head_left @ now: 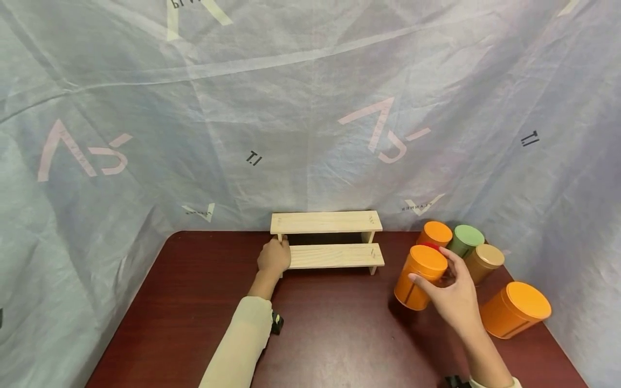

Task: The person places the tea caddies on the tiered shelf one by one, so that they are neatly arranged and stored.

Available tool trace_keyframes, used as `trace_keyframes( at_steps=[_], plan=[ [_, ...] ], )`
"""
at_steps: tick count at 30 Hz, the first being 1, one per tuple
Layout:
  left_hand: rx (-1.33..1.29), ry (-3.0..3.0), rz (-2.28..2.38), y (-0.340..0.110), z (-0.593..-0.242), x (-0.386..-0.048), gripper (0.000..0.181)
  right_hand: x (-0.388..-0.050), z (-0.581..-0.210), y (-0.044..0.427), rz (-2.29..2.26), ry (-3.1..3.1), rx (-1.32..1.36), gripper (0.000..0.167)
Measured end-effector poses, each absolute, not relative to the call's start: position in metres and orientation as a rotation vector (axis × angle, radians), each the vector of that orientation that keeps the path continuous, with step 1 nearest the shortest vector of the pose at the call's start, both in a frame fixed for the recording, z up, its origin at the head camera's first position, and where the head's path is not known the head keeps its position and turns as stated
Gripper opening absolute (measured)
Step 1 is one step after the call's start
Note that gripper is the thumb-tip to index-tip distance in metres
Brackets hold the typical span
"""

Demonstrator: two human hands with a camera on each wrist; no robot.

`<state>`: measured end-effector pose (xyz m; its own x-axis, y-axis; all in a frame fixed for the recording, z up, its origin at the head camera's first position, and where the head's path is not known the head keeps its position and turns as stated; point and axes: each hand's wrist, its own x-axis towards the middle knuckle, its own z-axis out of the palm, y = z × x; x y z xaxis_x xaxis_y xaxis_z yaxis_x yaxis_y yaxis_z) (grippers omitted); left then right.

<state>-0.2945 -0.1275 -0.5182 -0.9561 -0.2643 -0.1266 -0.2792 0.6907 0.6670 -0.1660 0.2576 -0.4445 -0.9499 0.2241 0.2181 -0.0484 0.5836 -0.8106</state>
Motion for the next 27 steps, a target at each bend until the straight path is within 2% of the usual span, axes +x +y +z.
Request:
trace_keyframes(
  at_steps=[7, 19, 27],
  plan=[
    [-0.466, 2.864, 1.130, -0.128, -0.518, -0.295, 0.049, -0.178, -0.446, 0.238, 1.385, -2.496, -0.121, 0.089],
    [-0.473, 2.890, 1.106, -0.126, -0.516, -0.292, 0.047, -0.201, -0.450, 0.211, 1.658, -2.420, 0.084, 0.084],
    [-0.480, 2.878, 1.114, -0.127, -0.516, -0.293, 0.049, -0.215, -0.451, 0.195, 1.766, -2.382, 0.098, 0.085]
  ],
)
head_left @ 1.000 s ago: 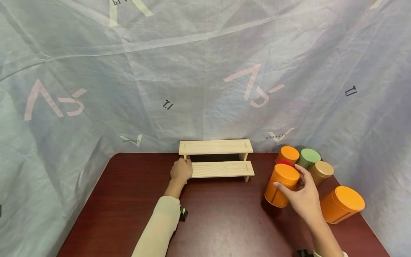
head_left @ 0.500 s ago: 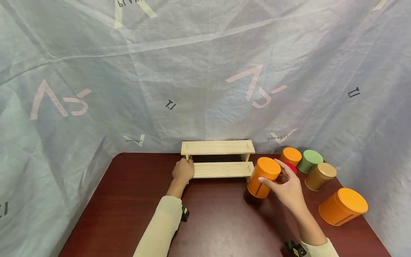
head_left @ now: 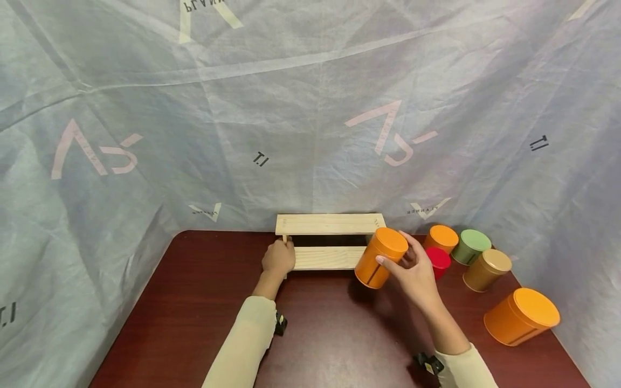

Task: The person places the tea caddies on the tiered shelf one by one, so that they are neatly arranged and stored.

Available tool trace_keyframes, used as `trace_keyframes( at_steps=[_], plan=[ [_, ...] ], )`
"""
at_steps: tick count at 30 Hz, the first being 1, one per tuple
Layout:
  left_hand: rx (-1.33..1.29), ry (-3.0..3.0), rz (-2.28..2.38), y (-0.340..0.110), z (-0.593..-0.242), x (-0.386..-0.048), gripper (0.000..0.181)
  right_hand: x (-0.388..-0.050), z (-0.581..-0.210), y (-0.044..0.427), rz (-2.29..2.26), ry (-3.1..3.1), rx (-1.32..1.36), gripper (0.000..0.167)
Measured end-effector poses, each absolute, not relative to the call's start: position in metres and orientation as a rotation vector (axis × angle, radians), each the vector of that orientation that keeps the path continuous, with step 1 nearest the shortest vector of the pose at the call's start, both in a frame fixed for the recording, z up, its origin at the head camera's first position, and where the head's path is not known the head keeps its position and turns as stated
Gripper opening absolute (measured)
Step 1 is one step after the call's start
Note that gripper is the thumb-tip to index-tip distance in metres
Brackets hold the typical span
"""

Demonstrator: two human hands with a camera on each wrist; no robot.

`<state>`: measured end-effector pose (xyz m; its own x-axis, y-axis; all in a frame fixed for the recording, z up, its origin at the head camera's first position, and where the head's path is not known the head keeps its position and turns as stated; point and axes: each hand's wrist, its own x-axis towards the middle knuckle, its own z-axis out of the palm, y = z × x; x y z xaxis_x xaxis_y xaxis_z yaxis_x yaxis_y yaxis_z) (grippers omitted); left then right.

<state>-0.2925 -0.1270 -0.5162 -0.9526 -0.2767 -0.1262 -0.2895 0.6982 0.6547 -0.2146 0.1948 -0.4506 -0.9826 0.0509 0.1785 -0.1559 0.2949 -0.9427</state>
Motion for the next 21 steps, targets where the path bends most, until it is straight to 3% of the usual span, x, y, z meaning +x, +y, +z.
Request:
trace_keyframes(
  at_steps=[9, 21],
  plan=[
    [-0.471, 2.899, 1.122, -0.128, -0.519, -0.293, 0.049, -0.222, -0.448, 0.178, 1.923, -2.331, 0.127, 0.066],
    [-0.452, 2.910, 1.139, -0.127, -0.520, -0.292, 0.050, -0.231, -0.451, 0.160, 2.071, -2.280, 0.238, 0.063]
  ],
)
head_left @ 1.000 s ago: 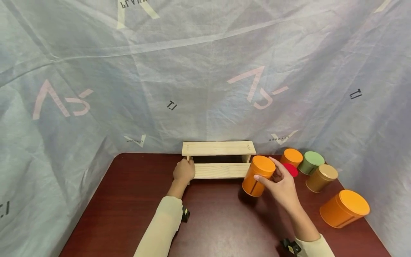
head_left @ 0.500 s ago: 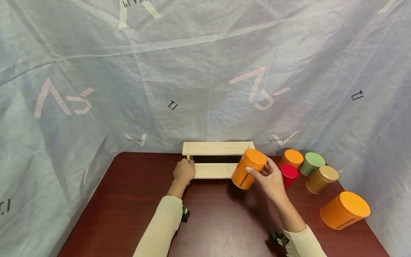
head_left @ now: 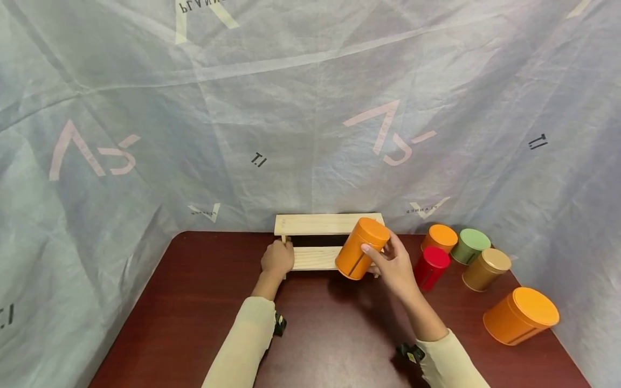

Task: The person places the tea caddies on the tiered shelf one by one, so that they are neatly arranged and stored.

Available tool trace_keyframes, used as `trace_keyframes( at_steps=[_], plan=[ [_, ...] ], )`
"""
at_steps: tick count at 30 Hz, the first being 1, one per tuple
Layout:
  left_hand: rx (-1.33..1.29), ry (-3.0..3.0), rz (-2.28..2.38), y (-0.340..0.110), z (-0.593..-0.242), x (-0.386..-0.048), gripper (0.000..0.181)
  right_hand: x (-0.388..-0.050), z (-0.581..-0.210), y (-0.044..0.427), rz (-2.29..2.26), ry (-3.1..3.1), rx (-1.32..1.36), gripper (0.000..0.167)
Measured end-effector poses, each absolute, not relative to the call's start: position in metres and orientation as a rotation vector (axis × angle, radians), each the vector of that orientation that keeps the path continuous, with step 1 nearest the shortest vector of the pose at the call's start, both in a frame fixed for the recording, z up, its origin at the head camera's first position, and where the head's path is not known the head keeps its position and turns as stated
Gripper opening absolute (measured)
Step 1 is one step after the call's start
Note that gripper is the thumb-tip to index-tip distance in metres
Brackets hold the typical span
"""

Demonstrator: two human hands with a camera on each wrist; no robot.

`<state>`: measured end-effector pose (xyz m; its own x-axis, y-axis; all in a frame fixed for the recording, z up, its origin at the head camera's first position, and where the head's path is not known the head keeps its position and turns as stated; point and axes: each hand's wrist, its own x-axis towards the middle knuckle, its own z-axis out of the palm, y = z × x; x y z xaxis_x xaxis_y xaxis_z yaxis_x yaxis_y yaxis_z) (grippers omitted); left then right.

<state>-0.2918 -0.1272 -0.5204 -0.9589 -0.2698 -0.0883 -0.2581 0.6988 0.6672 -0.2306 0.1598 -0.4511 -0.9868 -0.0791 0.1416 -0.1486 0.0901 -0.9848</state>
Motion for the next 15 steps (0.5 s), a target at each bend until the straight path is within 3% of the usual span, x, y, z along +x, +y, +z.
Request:
trace_keyframes(
  at_steps=[15],
  plan=[
    [0.443, -2.855, -1.149, -0.128, -0.523, -0.295, 0.053, -0.241, -0.454, 0.128, 2.193, -2.213, 0.351, 0.064]
  ],
)
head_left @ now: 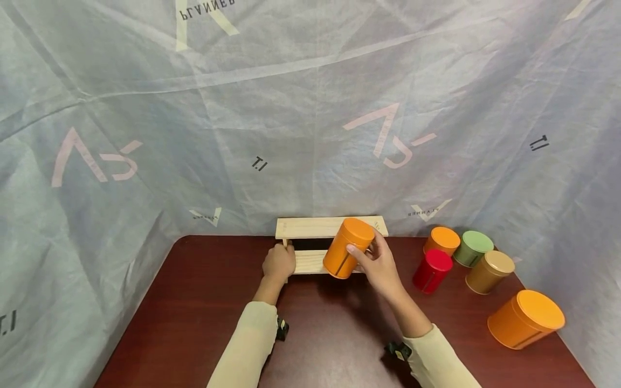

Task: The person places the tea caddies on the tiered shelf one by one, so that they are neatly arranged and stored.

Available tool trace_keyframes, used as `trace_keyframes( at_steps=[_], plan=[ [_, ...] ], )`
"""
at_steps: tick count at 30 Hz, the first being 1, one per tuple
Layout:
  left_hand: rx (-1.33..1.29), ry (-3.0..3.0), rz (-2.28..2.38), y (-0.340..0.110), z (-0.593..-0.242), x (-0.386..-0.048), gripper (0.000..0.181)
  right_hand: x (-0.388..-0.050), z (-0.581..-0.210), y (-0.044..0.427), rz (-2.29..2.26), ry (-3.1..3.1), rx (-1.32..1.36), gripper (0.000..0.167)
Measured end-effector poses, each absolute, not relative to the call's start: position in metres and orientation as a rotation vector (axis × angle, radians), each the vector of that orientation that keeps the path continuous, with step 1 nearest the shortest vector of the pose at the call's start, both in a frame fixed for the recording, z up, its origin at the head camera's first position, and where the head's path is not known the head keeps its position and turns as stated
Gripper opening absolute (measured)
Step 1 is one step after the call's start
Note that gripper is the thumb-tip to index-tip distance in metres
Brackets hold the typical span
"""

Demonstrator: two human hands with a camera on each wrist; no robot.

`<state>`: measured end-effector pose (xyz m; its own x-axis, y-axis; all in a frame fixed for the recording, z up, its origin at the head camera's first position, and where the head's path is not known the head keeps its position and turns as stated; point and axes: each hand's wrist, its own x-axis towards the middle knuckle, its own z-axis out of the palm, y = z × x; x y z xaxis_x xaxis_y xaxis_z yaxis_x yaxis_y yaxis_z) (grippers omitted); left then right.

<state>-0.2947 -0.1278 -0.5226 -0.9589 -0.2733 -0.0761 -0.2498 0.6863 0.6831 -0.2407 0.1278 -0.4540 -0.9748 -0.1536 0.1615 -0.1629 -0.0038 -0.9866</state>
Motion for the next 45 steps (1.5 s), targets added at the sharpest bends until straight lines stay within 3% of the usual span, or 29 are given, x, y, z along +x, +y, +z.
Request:
trace_keyframes(
  at_steps=[28, 45],
  plan=[
    [0.477, -2.876, -1.115, -0.129, -0.524, -0.292, 0.048, -0.255, -0.443, 0.079, 2.065, -2.157, 0.589, 0.086],
    [0.479, -2.840, -1.132, -0.127, -0.520, -0.292, 0.048, -0.262, -0.436, 0.060, 1.861, -2.289, 0.741, 0.086]
  ],
)
